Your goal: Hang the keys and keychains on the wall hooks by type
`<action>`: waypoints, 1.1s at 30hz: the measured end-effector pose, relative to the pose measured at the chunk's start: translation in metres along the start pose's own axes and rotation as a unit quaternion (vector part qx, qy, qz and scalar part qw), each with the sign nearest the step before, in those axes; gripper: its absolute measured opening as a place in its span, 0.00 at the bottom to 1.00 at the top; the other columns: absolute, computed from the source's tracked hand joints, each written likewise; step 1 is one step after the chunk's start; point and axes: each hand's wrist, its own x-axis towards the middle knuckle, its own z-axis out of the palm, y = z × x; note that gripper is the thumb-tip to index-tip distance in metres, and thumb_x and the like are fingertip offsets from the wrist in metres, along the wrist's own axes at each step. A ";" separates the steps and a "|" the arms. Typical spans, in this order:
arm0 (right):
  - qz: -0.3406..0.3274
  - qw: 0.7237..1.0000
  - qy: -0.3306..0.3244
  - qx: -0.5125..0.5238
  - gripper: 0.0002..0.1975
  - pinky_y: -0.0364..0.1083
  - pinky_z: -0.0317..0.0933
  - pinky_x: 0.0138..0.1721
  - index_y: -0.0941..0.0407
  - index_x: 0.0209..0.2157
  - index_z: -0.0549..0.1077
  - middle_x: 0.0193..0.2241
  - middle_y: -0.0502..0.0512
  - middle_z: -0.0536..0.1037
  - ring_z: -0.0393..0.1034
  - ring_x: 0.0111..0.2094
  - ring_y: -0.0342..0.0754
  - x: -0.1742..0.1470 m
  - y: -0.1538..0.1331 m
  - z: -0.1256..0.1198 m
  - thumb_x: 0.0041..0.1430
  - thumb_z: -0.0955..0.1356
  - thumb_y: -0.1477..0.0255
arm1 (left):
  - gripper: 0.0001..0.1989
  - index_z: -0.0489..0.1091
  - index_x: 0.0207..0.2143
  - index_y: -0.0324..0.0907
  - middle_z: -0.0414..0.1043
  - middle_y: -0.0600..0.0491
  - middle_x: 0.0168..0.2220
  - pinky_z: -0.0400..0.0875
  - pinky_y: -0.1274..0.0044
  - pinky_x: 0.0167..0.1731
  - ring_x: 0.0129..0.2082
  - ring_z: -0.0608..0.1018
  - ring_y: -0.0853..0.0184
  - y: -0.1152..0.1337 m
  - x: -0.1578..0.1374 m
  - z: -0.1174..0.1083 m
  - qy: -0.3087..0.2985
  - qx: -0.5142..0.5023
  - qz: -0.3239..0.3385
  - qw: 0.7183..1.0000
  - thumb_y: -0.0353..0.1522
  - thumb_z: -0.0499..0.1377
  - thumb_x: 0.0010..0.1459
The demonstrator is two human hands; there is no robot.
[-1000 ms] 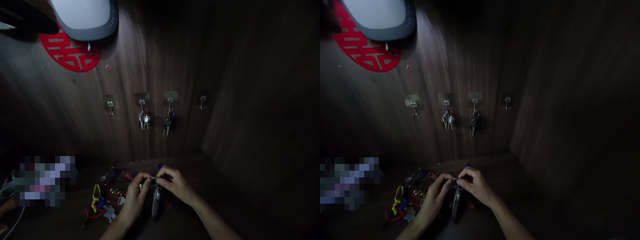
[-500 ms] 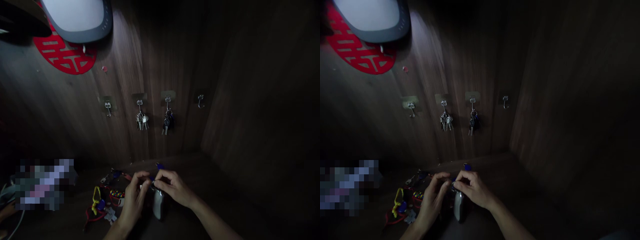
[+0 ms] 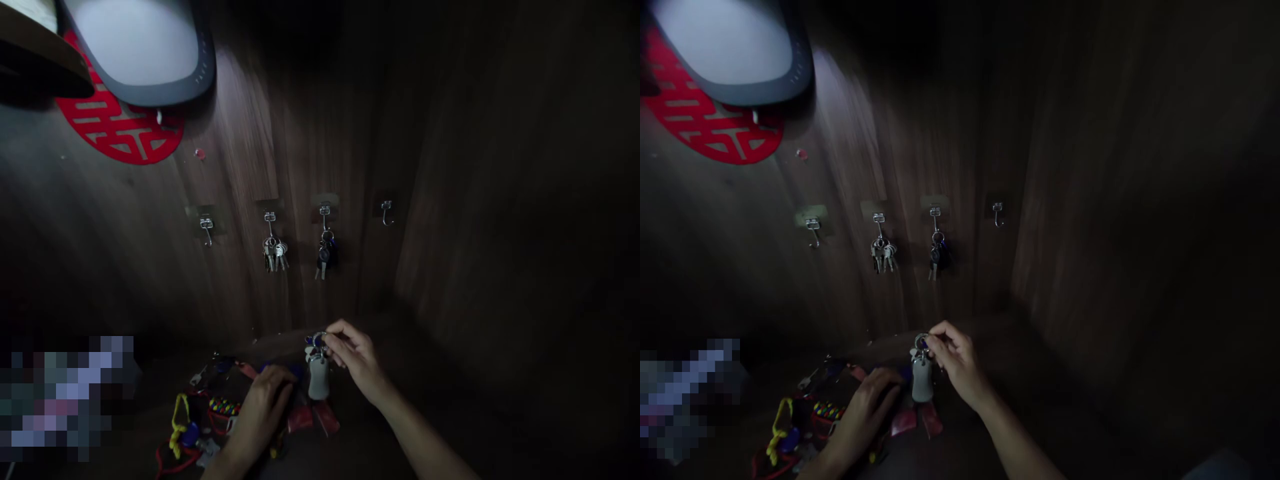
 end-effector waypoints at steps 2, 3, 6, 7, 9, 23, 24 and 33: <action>-0.010 1.000 0.029 0.007 0.14 0.39 0.50 0.19 0.55 0.27 0.68 0.19 0.45 0.65 0.55 0.19 0.38 0.005 -0.003 -0.005 0.55 0.66 0.58 | 0.09 0.72 0.33 0.44 0.74 0.50 0.36 0.67 0.70 0.45 0.39 0.75 0.64 -0.003 0.000 0.002 -0.022 0.040 0.029 0.999 0.31 0.52 0.59; -0.015 0.999 0.040 0.009 0.14 0.39 0.50 0.19 0.55 0.27 0.68 0.19 0.45 0.65 0.55 0.18 0.38 0.008 -0.005 -0.007 0.55 0.66 0.59 | 0.08 0.72 0.33 0.44 0.74 0.50 0.37 0.67 0.69 0.45 0.39 0.75 0.64 -0.004 0.000 0.003 -0.026 0.054 0.040 0.997 0.31 0.52 0.59; -0.033 0.997 0.063 0.010 0.13 0.39 0.49 0.19 0.56 0.27 0.68 0.19 0.45 0.65 0.55 0.18 0.37 0.018 -0.016 -0.014 0.55 0.67 0.60 | 0.08 0.72 0.33 0.45 0.73 0.50 0.38 0.68 0.70 0.44 0.39 0.75 0.64 -0.009 0.000 0.005 -0.027 0.080 0.062 0.994 0.30 0.53 0.58; -0.041 0.997 0.072 0.010 0.12 0.39 0.49 0.19 0.56 0.27 0.69 0.19 0.45 0.65 0.54 0.18 0.37 0.022 -0.021 -0.015 0.55 0.67 0.61 | 0.08 0.72 0.34 0.45 0.73 0.50 0.38 0.68 0.70 0.44 0.39 0.75 0.64 -0.010 -0.001 0.006 -0.028 0.085 0.066 0.994 0.30 0.53 0.58; -0.052 0.994 0.093 0.013 0.12 0.39 0.48 0.18 0.56 0.26 0.69 0.18 0.45 0.65 0.54 0.17 0.37 0.031 -0.029 -0.018 0.54 0.67 0.61 | 0.08 0.72 0.34 0.45 0.73 0.50 0.38 0.68 0.70 0.42 0.38 0.74 0.63 -0.014 -0.001 0.008 -0.028 0.093 0.068 0.993 0.31 0.53 0.58; -0.108 0.976 0.173 0.083 0.11 0.38 0.45 0.15 0.56 0.25 0.69 0.17 0.44 0.66 0.53 0.15 0.35 0.107 -0.087 -0.033 0.47 0.70 0.63 | 0.09 0.71 0.35 0.45 0.73 0.49 0.38 0.69 0.73 0.41 0.39 0.75 0.64 -0.016 0.000 0.006 -0.036 0.085 0.088 0.992 0.32 0.52 0.59; -0.108 0.975 0.174 0.087 0.12 0.37 0.45 0.15 0.56 0.25 0.69 0.17 0.43 0.66 0.53 0.15 0.35 0.111 -0.090 -0.033 0.46 0.71 0.63 | 0.08 0.71 0.35 0.45 0.73 0.49 0.38 0.69 0.73 0.41 0.39 0.75 0.64 -0.016 0.000 0.006 -0.037 0.085 0.090 0.992 0.32 0.52 0.59; -0.093 0.976 0.172 0.091 0.13 0.37 0.45 0.14 0.57 0.22 0.67 0.16 0.44 0.66 0.54 0.14 0.34 0.135 -0.089 -0.025 0.44 0.71 0.62 | 0.07 0.71 0.34 0.45 0.73 0.50 0.38 0.68 0.74 0.39 0.38 0.74 0.64 -0.019 0.000 0.007 -0.034 0.085 0.088 0.992 0.30 0.53 0.58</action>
